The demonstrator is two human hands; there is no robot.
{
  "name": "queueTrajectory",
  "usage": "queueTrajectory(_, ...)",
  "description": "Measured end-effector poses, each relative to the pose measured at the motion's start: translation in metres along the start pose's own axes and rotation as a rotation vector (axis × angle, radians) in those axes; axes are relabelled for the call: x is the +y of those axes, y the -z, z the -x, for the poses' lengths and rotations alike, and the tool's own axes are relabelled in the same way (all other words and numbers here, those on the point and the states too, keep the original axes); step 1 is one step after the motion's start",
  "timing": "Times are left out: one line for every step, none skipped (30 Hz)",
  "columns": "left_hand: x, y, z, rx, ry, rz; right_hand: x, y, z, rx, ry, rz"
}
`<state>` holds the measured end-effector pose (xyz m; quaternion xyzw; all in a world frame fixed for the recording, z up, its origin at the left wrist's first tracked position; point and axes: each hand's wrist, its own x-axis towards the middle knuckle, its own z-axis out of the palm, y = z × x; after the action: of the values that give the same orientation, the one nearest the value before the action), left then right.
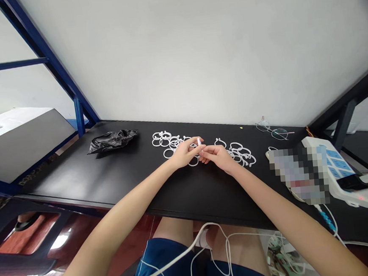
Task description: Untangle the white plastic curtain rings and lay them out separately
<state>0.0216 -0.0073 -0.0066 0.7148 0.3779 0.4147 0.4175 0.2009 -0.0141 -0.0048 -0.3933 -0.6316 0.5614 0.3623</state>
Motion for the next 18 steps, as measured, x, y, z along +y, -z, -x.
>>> queueTrajectory(0.0002, 0.0001, 0.0001, -0.002, 0.002, -0.005, -0.0003, -0.0002, 0.0001, -0.001, 0.000, 0.001)
queueTrajectory(0.0003, 0.0001, 0.0001, -0.005, 0.006, -0.008, -0.0006, -0.0003, 0.0002, -0.002, -0.001, 0.002)
queueTrajectory(0.0004, 0.0002, 0.0001, -0.007, 0.008, -0.010, -0.0007, -0.0004, 0.0002, -0.004, -0.002, 0.003)
queueTrajectory(0.0005, 0.0002, 0.0002, -0.005, 0.007, -0.010, -0.0007, -0.0004, 0.0002, -0.006, -0.004, 0.002)
queueTrajectory(0.0005, 0.0001, 0.0002, -0.005, 0.005, -0.008, -0.0006, -0.0004, 0.0001, -0.007, -0.005, -0.001)
queueTrajectory(0.0005, 0.0000, 0.0002, -0.003, 0.001, -0.005, -0.0004, -0.0003, 0.0000, -0.008, -0.006, -0.003)
queueTrajectory(0.0004, 0.0000, 0.0002, -0.002, -0.003, -0.001, -0.0002, -0.0003, -0.0002, -0.008, -0.007, -0.006)
queueTrajectory(0.0004, -0.0001, 0.0002, -0.002, -0.008, 0.003, 0.0000, -0.0002, -0.0003, -0.008, -0.008, -0.007)
queueTrajectory(0.0003, -0.0002, 0.0002, -0.004, -0.010, 0.006, 0.0002, -0.0001, -0.0005, -0.007, -0.008, -0.007)
queueTrajectory(0.0003, -0.0003, 0.0002, -0.005, -0.010, 0.006, 0.0002, 0.0000, -0.0006, -0.008, -0.007, -0.007)
queueTrajectory(0.0003, -0.0003, 0.0002, -0.006, -0.009, 0.005, 0.0002, 0.0001, -0.0006, -0.008, -0.006, -0.007)
queueTrajectory(0.0003, -0.0003, 0.0002, -0.005, -0.009, 0.002, 0.0002, 0.0002, -0.0007, -0.009, -0.006, -0.008)
queueTrajectory(0.0002, -0.0003, 0.0001, -0.004, -0.009, -0.001, 0.0001, 0.0003, -0.0007, -0.009, -0.005, -0.009)
queueTrajectory(0.0001, -0.0002, 0.0001, -0.002, -0.011, -0.004, 0.0001, 0.0003, -0.0007, -0.009, -0.005, -0.009)
queueTrajectory(0.0000, -0.0001, 0.0000, 0.000, -0.014, -0.006, 0.0001, 0.0004, -0.0007, -0.009, -0.005, -0.009)
queueTrajectory(-0.0001, -0.0001, 0.0000, 0.001, -0.016, -0.008, 0.0002, 0.0004, -0.0007, -0.008, -0.005, -0.009)
queueTrajectory(-0.0002, 0.0000, -0.0001, 0.001, -0.017, -0.009, 0.0003, 0.0003, -0.0007, -0.007, -0.005, -0.010)
queueTrajectory(-0.0004, 0.0001, -0.0002, 0.000, -0.016, -0.011, 0.0005, 0.0003, -0.0007, -0.007, -0.005, -0.010)
